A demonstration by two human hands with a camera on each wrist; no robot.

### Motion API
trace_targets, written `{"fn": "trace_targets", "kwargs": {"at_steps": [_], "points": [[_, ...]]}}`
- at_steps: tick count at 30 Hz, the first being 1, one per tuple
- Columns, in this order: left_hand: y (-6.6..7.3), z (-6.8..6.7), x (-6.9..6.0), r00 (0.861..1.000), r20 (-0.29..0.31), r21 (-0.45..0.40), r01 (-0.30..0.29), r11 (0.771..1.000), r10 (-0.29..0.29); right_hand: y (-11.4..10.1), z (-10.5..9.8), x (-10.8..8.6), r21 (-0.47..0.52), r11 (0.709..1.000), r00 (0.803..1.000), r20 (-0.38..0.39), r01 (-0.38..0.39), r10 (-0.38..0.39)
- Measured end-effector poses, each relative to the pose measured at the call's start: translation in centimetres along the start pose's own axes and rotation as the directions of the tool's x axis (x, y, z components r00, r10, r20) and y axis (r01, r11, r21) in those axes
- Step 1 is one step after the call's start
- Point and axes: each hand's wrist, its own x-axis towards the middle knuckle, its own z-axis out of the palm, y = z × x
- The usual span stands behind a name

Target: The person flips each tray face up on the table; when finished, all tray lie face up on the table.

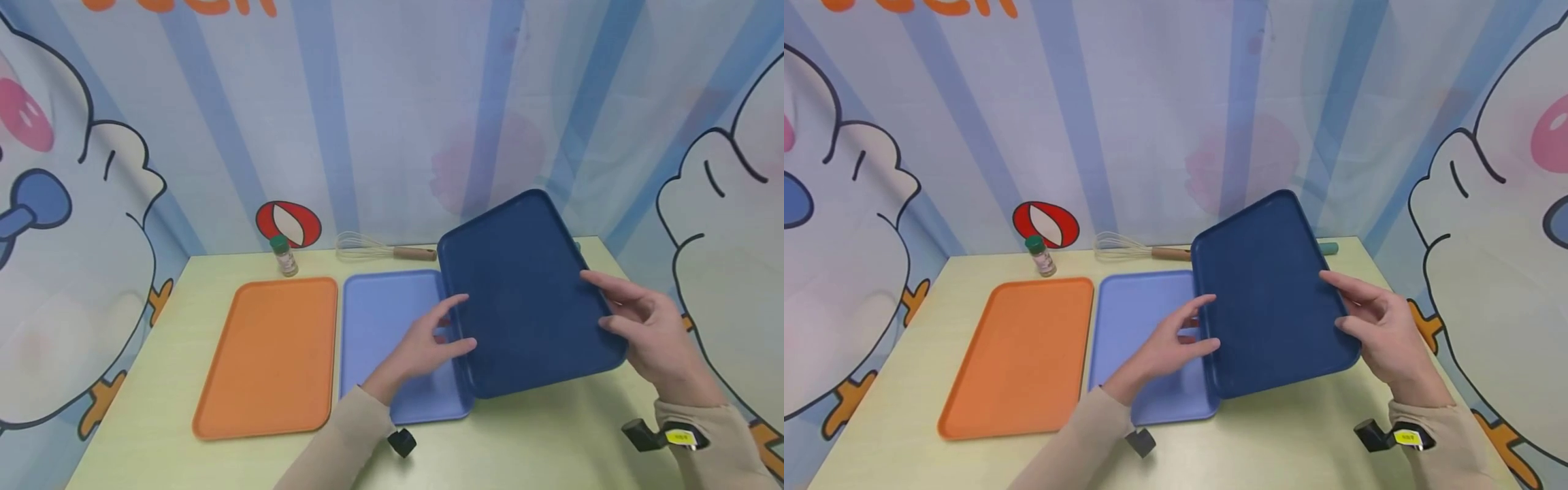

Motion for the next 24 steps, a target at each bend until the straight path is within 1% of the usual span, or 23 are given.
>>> {"fn": "trace_targets", "kwargs": {"at_steps": [4, 7, 12, 14, 18, 20, 21, 22, 24], "points": [[-0.2, 0.0, -0.2, 0.999, -0.041, -0.015, -0.023, 1.0, 0.022, 0.3, -0.3, -0.1, 0.035, 0.999, 1.0, 0.004, 0.017, -0.017], [-0.3, -0.1, -0.3, 0.997, -0.069, -0.01, -0.029, 1.0, 0.028, 0.5, -0.7, -0.1, 0.037, 0.999, 1.0, 0.016, 0.023, -0.023], [-0.2, -0.4, -0.6, 0.996, -0.09, -0.027, 0.006, 1.0, -0.008, 1.0, -1.5, -0.3, 0.043, 0.999, 0.998, 0.051, 0.019, -0.021], [-0.1, -0.5, -0.7, 0.995, -0.096, -0.04, 0.013, 0.999, -0.017, 1.2, -1.8, -0.3, 0.029, 1.0, 0.999, 0.052, 0.008, -0.01], [0.1, -0.7, -0.8, 0.995, -0.099, -0.059, 0.009, 0.998, -0.015, 1.6, -2.4, -0.4, -0.072, 0.996, 0.998, 0.015, -0.052, 0.053], [0.1, -0.7, -0.9, 0.995, -0.095, -0.057, 0.007, 0.998, -0.012, 1.8, -2.7, -0.4, -0.175, 0.98, 0.995, -0.02, -0.099, 0.097], [0.1, -0.7, -0.9, 0.996, -0.093, -0.054, 0.005, 0.999, -0.01, 1.9, -2.8, -0.4, -0.236, 0.964, 0.992, -0.038, -0.125, 0.119], [0.0, -0.7, -0.9, 0.996, -0.091, -0.049, 0.005, 0.999, -0.009, 1.9, -2.8, -0.4, -0.3, 0.942, 0.988, -0.06, -0.151, 0.139], [-0.1, -0.7, -1.0, 0.996, -0.086, -0.037, 0.005, 0.999, -0.008, 2.1, -2.9, -0.3, -0.433, 0.881, 0.981, -0.096, -0.193, 0.168]]}}
